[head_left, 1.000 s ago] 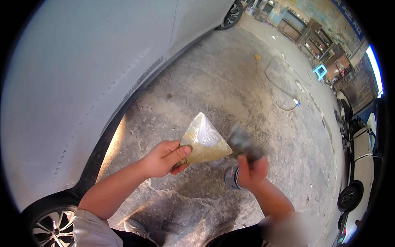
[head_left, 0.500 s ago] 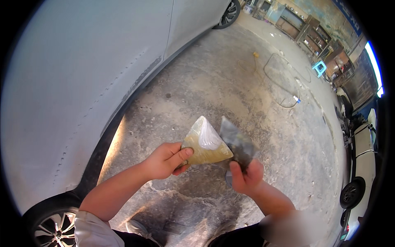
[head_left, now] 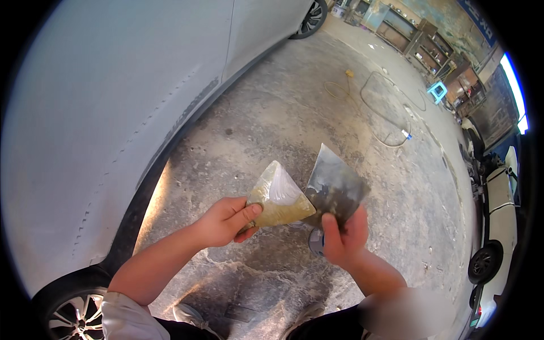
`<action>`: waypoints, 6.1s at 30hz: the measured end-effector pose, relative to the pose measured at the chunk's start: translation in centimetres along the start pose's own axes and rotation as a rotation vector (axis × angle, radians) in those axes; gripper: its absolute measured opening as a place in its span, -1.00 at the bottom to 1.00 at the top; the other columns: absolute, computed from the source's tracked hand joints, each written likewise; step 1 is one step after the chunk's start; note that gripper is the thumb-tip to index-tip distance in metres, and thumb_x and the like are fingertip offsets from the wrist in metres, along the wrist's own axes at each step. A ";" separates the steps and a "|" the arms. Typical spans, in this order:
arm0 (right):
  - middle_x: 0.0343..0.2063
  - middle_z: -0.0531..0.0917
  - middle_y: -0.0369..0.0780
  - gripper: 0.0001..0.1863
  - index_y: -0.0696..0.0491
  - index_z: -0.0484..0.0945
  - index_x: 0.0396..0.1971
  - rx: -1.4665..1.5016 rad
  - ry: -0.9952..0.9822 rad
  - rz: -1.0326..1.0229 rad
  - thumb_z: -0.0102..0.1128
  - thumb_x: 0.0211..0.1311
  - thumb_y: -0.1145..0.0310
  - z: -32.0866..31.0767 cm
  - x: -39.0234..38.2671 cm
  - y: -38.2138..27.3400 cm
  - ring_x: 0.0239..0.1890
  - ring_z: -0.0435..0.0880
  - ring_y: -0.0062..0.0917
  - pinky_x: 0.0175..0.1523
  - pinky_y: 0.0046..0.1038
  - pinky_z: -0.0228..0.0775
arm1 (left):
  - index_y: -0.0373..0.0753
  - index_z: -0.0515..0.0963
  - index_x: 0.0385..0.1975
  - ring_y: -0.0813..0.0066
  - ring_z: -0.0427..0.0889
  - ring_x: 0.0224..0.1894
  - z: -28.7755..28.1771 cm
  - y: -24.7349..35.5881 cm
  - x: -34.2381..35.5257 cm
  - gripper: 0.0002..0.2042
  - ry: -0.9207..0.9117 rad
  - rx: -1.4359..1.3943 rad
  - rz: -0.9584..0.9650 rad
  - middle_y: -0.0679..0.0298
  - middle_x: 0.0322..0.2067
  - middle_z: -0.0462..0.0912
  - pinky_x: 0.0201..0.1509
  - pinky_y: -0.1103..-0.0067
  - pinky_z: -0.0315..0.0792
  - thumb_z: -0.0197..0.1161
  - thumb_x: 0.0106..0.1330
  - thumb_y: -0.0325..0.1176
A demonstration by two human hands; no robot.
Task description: The person prepares a body filler mixture by scooping a grey substance from a can onto a putty knife and adding a yellow hardener from a tube. They mix the two components together on the blade of the putty knife. The person then applies the mixed filler to a damaged area on the side panel of a white car using the putty knife.
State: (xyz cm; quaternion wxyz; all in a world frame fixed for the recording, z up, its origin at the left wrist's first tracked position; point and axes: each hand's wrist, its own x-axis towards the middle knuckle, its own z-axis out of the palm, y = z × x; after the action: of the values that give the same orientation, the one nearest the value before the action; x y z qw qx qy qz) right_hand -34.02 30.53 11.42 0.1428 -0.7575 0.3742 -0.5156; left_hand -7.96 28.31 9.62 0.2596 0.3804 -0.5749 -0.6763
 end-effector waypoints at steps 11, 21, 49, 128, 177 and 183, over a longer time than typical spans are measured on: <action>-0.50 0.64 -0.06 -0.52 0.23 0.36 0.14 -0.211 -0.345 0.148 0.17 0.19 0.51 -0.7 -0.8 1.3 -0.62 0.59 -0.18 -0.48 -0.38 0.43 | -0.31 0.48 -0.34 0.65 0.42 -0.64 -1.1 1.4 -0.1 -0.59 0.206 -0.054 -0.017 0.36 -0.64 0.49 -0.53 0.64 0.32 -0.03 0.49 -0.03; -0.42 0.65 -0.05 -0.50 0.16 0.34 0.18 -0.282 -0.403 0.151 0.13 0.22 0.46 -0.5 -0.3 0.9 -0.49 0.65 -0.20 -0.42 -0.29 0.47 | -0.29 0.47 -0.41 0.66 0.42 -0.64 -1.1 0.7 -0.2 -0.59 0.170 -0.003 -0.045 0.36 -0.66 0.49 -0.53 0.63 0.32 -0.02 0.48 -0.03; -0.80 0.30 -0.30 -0.61 -0.03 0.32 -0.54 1.569 -0.561 1.042 -0.01 0.30 -0.03 -0.7 -1.5 4.7 -0.85 0.18 -0.65 -0.77 -0.59 -0.05 | -0.29 0.48 -0.35 0.67 0.43 -0.62 1.7 -0.5 0.2 -0.65 -0.042 0.032 0.013 0.36 -0.62 0.50 -0.50 0.64 0.35 -0.02 0.50 -0.10; -0.35 0.67 -0.05 -0.80 0.13 0.63 -0.33 -0.637 -1.035 0.646 0.06 0.14 0.38 -11.1 -22.6 22.1 -0.22 0.61 -0.11 -0.08 -0.18 0.45 | -0.26 0.43 -0.24 0.63 0.37 -0.76 2.7 -7.2 3.1 -0.58 0.244 -0.002 -0.211 0.28 -0.66 0.49 -0.71 0.72 0.23 0.00 0.44 0.06; -0.22 0.67 -0.13 -0.58 0.27 0.37 0.12 -0.016 0.114 0.206 0.13 0.27 0.53 -4.5 2.4 0.3 -0.26 0.67 -0.53 -0.14 -0.51 0.50 | -0.30 0.49 -0.33 0.69 0.45 -0.62 -0.1 2.7 1.6 -0.64 0.129 0.055 0.141 0.37 -0.61 0.53 -0.50 0.65 0.36 -0.03 0.50 -0.10; -0.29 0.67 -0.06 -0.60 0.26 0.41 0.06 -0.156 -0.034 0.075 0.18 0.22 0.49 -2.5 1.0 -1.6 -0.32 0.71 -0.40 -0.25 -0.48 0.51 | -0.29 0.50 -0.33 0.67 0.46 -0.62 -0.5 2.3 0.1 -0.63 0.120 0.093 0.121 0.37 -0.62 0.53 -0.50 0.64 0.37 -0.04 0.50 -0.09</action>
State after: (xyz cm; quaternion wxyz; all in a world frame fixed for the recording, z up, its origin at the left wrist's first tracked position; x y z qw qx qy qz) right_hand -35.36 31.29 14.11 0.1088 -0.7603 0.4391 -0.4662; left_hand -7.84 27.51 11.87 0.3158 0.3966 -0.6110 -0.6079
